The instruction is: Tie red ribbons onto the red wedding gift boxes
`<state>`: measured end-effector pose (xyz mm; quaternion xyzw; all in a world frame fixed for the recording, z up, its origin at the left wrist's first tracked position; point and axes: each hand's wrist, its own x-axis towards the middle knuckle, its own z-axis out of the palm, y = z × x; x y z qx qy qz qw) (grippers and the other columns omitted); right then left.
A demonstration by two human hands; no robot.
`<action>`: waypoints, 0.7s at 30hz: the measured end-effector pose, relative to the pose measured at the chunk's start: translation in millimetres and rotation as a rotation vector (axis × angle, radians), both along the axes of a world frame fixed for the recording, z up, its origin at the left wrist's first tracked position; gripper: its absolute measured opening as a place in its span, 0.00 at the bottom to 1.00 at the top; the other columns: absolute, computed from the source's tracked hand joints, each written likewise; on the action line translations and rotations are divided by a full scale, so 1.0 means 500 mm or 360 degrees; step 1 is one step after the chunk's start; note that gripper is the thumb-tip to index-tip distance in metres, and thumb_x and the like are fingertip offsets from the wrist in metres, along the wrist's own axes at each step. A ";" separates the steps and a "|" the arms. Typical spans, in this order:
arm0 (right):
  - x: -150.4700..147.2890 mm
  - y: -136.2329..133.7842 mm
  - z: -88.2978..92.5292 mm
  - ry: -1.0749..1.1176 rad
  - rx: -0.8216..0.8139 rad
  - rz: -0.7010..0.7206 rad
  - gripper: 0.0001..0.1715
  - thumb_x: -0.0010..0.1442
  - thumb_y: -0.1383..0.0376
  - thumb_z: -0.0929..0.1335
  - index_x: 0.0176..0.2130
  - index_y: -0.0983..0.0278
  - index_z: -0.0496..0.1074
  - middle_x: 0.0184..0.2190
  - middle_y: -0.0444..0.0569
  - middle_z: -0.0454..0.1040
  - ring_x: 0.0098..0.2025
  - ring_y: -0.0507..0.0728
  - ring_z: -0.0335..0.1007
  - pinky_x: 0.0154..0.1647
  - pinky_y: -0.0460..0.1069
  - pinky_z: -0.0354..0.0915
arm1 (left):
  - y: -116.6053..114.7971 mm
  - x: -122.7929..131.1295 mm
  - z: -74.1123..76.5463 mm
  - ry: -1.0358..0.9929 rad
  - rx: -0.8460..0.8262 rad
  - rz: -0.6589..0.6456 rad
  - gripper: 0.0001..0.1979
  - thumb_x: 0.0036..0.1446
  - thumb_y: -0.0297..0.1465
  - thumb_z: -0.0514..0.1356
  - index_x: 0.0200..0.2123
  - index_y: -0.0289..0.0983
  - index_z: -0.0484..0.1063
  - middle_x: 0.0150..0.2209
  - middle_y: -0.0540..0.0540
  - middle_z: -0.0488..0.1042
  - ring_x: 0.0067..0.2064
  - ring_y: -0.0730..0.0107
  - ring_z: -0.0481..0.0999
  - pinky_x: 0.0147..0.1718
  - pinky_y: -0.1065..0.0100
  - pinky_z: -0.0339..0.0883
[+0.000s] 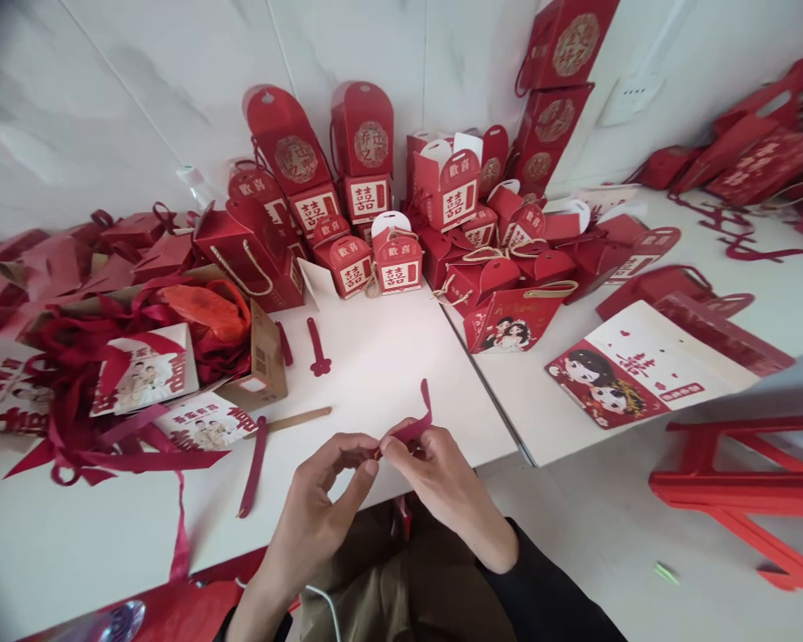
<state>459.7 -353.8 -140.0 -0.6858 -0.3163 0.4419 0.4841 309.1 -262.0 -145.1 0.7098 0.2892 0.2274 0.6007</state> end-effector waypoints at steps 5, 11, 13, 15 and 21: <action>0.002 -0.001 -0.008 -0.0016 0.0048 0.0017 0.20 0.68 0.50 0.67 0.35 0.62 0.77 0.29 0.44 0.72 0.31 0.55 0.65 0.30 0.48 0.58 | 0.001 0.003 -0.002 0.0080 0.0387 0.0056 0.05 0.67 0.33 0.60 0.40 0.44 0.77 0.35 0.51 0.78 0.38 0.72 0.76 0.40 0.71 0.69; 0.001 -0.007 -0.014 -0.0081 0.0135 0.0064 0.16 0.69 0.51 0.68 0.38 0.60 0.76 0.30 0.44 0.73 0.33 0.56 0.66 0.32 0.49 0.59 | 0.001 0.006 -0.007 0.0164 0.0338 0.0088 0.07 0.65 0.37 0.60 0.38 0.43 0.77 0.34 0.51 0.79 0.36 0.69 0.77 0.38 0.70 0.71; 0.000 -0.009 -0.013 -0.0123 0.0173 0.0065 0.15 0.69 0.52 0.68 0.38 0.60 0.75 0.33 0.45 0.74 0.36 0.57 0.68 0.34 0.49 0.60 | 0.005 0.006 -0.008 0.0208 0.0282 0.0101 0.08 0.64 0.39 0.61 0.37 0.43 0.78 0.34 0.51 0.80 0.36 0.68 0.78 0.37 0.69 0.72; -0.001 -0.009 -0.010 -0.0148 0.0203 0.0070 0.15 0.70 0.53 0.68 0.37 0.59 0.75 0.34 0.45 0.75 0.37 0.57 0.68 0.35 0.49 0.60 | 0.010 0.005 -0.008 0.0260 0.0224 0.0097 0.10 0.62 0.41 0.62 0.37 0.43 0.78 0.34 0.50 0.80 0.35 0.67 0.79 0.36 0.69 0.73; -0.004 -0.005 -0.003 -0.0159 0.0300 0.0040 0.12 0.69 0.56 0.70 0.37 0.61 0.75 0.32 0.43 0.73 0.33 0.54 0.65 0.35 0.49 0.59 | 0.008 0.011 -0.007 0.0296 0.0055 0.0158 0.13 0.59 0.46 0.63 0.34 0.43 0.78 0.35 0.49 0.80 0.37 0.64 0.80 0.40 0.68 0.74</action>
